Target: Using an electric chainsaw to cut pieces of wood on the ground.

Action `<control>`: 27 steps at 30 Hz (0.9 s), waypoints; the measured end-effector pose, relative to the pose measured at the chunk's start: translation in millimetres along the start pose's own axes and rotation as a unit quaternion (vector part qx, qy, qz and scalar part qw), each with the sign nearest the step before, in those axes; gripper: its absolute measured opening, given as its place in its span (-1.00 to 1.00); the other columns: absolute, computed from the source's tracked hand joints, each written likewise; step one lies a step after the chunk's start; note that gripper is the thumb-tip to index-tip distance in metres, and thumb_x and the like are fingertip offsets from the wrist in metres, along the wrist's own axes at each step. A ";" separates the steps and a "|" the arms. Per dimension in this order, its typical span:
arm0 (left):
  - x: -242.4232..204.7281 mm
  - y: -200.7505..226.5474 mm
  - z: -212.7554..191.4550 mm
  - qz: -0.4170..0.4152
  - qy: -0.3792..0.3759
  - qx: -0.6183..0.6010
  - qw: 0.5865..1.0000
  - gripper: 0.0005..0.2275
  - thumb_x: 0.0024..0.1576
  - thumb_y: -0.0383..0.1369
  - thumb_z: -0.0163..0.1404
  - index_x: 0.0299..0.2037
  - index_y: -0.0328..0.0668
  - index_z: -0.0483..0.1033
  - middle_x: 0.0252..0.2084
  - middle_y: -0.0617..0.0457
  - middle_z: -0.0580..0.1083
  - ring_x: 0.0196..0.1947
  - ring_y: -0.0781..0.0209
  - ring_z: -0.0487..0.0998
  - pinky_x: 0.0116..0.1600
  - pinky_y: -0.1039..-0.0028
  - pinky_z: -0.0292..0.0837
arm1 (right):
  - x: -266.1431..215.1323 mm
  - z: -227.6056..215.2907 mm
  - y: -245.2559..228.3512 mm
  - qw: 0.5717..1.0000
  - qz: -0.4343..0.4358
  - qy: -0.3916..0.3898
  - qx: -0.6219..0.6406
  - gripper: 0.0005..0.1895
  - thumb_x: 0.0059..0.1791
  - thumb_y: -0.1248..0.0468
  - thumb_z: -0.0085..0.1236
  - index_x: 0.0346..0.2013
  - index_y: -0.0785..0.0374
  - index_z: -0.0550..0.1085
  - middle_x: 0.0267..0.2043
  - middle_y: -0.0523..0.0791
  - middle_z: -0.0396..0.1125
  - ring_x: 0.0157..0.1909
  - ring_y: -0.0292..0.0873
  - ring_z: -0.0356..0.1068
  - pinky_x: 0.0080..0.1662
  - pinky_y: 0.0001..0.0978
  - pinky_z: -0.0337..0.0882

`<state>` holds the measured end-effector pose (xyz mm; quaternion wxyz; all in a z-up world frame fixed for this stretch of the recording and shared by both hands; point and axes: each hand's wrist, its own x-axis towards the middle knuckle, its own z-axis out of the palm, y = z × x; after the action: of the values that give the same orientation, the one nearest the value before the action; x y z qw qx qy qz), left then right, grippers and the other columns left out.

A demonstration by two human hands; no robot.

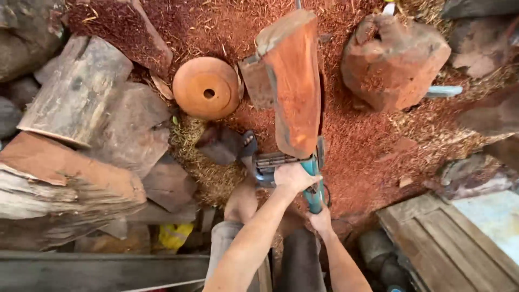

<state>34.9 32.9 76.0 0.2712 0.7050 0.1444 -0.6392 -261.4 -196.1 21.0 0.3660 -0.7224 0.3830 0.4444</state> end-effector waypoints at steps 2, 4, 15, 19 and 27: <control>-8.7 0.3 -7.3 -0.004 -0.003 0.015 1.000 -0.32 -0.14 0.33 0.12 -0.10 -0.13 0.66 -0.07 -0.13 0.60 -0.04 -0.04 0.64 0.07 0.24 0.53 | -18.5 4.2 -45.4 1.000 0.003 0.011 -0.008 -0.45 -0.27 0.32 0.38 0.02 0.31 0.52 -0.19 0.00 0.54 -0.15 -0.09 0.52 -0.05 -0.20 0.48; -18.9 5.4 -16.1 -0.001 -0.002 0.036 0.999 -0.31 -0.14 0.34 0.11 -0.09 -0.12 0.66 -0.06 -0.13 0.60 -0.04 -0.04 0.64 0.08 0.24 0.53 | -26.6 6.1 -67.4 1.000 0.003 0.029 -0.011 -0.32 -0.31 0.30 0.45 0.10 0.26 0.47 -0.17 -0.03 0.52 -0.14 -0.12 0.50 -0.04 -0.22 0.45; -3.1 17.1 15.1 -0.065 0.120 0.086 0.987 -0.23 -0.21 0.26 0.21 -0.01 -0.30 0.58 -0.04 -0.19 0.58 -0.01 -0.05 0.62 0.12 0.28 0.50 | -19.1 1.8 -78.1 0.999 0.015 -0.016 -0.049 -0.58 -0.22 0.23 0.25 -0.07 0.22 0.55 -0.20 0.15 0.53 -0.06 0.14 0.55 0.00 -0.13 0.49; 1.4 29.2 19.1 -0.091 0.129 0.083 0.984 -0.30 -0.22 0.22 0.20 -0.09 -0.27 0.65 -0.07 -0.18 0.61 -0.01 -0.04 0.64 0.14 0.28 0.50 | -27.7 -15.5 -100.9 1.000 -0.002 -0.006 0.002 -0.55 -0.24 0.20 0.26 -0.07 0.17 0.53 -0.17 0.17 0.49 -0.04 0.18 0.51 0.00 -0.09 0.46; 8.1 28.6 23.7 -0.167 0.168 0.050 0.970 -0.32 -0.28 0.17 0.28 -0.16 -0.32 0.67 -0.08 -0.20 0.61 -0.02 -0.05 0.65 0.12 0.28 0.51 | -30.9 -19.8 -101.2 0.998 0.005 -0.033 -0.050 -0.57 -0.21 0.21 0.21 -0.05 0.20 0.50 -0.12 0.20 0.48 0.01 0.25 0.47 0.09 0.00 0.42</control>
<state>32.3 -4.9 72.9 0.0971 0.7807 0.2716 -0.5544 -174.9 -161.8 75.2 0.3399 -0.7228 0.3515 0.4883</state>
